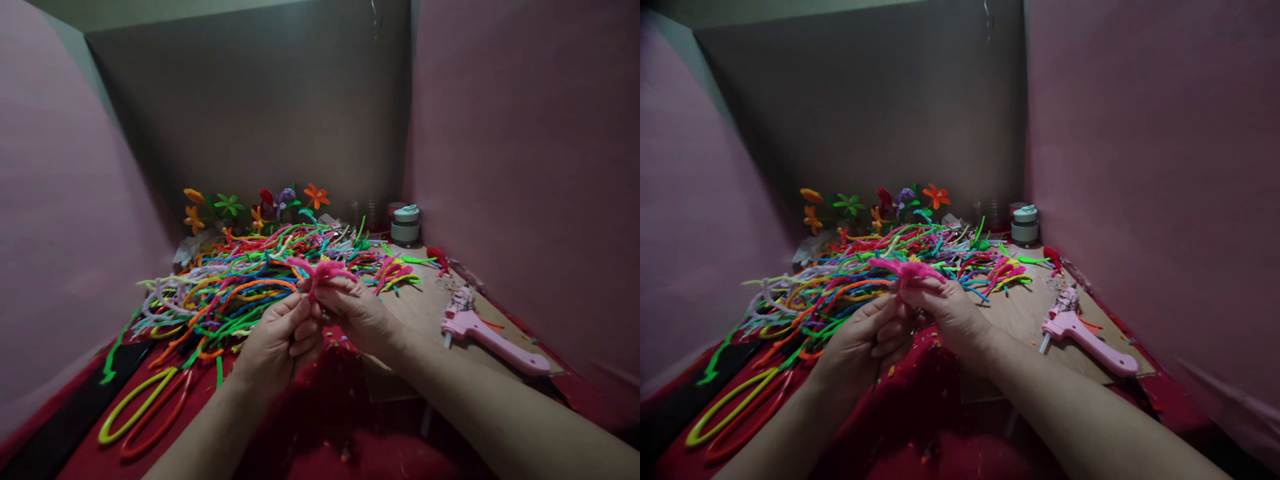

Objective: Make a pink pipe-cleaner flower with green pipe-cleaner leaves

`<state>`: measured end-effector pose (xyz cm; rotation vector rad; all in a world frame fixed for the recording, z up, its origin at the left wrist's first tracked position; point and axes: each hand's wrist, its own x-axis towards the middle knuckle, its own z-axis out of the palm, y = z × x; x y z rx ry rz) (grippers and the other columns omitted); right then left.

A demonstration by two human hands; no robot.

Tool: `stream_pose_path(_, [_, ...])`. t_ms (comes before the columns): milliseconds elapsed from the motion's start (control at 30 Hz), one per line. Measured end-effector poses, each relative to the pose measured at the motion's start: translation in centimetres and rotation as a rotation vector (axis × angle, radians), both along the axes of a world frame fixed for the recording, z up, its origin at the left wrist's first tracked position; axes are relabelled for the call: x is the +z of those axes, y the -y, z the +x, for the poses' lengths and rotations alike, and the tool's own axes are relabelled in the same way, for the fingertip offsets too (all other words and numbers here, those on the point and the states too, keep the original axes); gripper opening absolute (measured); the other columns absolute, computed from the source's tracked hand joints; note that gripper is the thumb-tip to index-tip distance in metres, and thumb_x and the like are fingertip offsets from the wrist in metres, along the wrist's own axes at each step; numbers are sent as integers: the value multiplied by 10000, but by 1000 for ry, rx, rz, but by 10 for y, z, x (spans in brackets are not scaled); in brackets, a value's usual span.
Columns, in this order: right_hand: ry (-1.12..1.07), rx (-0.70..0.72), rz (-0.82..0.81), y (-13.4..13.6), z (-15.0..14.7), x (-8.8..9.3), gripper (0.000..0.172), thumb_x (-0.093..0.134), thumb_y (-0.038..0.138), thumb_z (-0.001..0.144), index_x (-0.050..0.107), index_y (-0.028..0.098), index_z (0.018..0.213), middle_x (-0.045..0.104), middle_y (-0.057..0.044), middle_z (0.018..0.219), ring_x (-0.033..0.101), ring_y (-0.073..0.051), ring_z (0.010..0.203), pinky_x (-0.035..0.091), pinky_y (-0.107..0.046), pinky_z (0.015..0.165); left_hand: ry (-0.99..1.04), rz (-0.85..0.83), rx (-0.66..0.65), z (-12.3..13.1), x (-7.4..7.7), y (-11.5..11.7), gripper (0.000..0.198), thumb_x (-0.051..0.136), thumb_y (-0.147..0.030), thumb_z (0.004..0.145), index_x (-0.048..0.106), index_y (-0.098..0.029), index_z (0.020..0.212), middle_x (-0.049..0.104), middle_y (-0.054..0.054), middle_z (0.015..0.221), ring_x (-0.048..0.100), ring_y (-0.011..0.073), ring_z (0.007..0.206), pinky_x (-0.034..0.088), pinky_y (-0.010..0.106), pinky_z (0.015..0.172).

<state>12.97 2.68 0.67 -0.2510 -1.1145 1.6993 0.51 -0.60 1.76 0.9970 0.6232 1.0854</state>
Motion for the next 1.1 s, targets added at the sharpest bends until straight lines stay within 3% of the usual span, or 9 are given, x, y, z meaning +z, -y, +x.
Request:
stream_pose_path(133, [-19,31,5,-3,1,-2,83,633,218,721,620,170,655,574,33,560,478,-63,488,353,-176,469,15,-2,-78,-3,-1,-2,209,456,-296,856,542,-149,735,246,-92,473,124,14,351,232,128,325])
stream_pose_path(233, [-27,10,-33,-5,2,-6,47,657,224,700,633,187,716,565,37,585,473,-74,506,378,-199,492,-123,66,-18,-3,2,-2,221,454,-327,855,548,-155,751,307,-77,482,210,25,358,265,145,351])
stream_pose_path(400, [44,-138,-62,-3,1,-8,84,663,253,686,650,180,726,557,26,628,466,-92,549,373,-235,529,-674,480,332,-2,0,-1,153,518,-296,816,582,-158,817,540,-2,646,487,91,567,396,195,541])
stream_pose_path(500, [67,-242,-47,0,-1,-5,71,680,241,669,663,180,700,559,28,630,478,-101,615,378,-235,581,-959,789,621,-3,-10,-4,116,528,-244,797,586,-168,862,587,20,733,526,121,647,403,232,640])
stream_pose_path(600, [61,-265,-7,2,-2,-3,56,691,233,660,670,186,681,545,37,618,491,-108,666,394,-239,645,-1093,942,711,-5,-17,-5,98,490,-204,812,579,-165,815,567,15,688,506,114,614,381,228,621])
stream_pose_path(733, [90,-212,56,3,-2,-3,66,666,253,707,671,191,729,564,31,670,485,-99,667,405,-253,690,-979,758,653,-2,-10,0,130,448,-220,839,541,-173,762,458,-29,595,398,81,511,348,199,530])
stream_pose_path(933, [51,-159,100,1,-1,-4,70,639,258,738,672,200,760,583,20,682,491,-98,610,419,-254,621,-633,387,463,3,3,5,186,493,-300,825,517,-166,698,390,-53,509,316,62,456,261,184,430])
stream_pose_path(1100, [55,-29,-6,-4,2,-8,130,654,273,711,677,198,815,608,5,682,504,-100,564,396,-233,527,-290,194,279,3,3,3,192,539,-298,808,515,-151,687,379,-60,481,305,42,413,236,169,403])
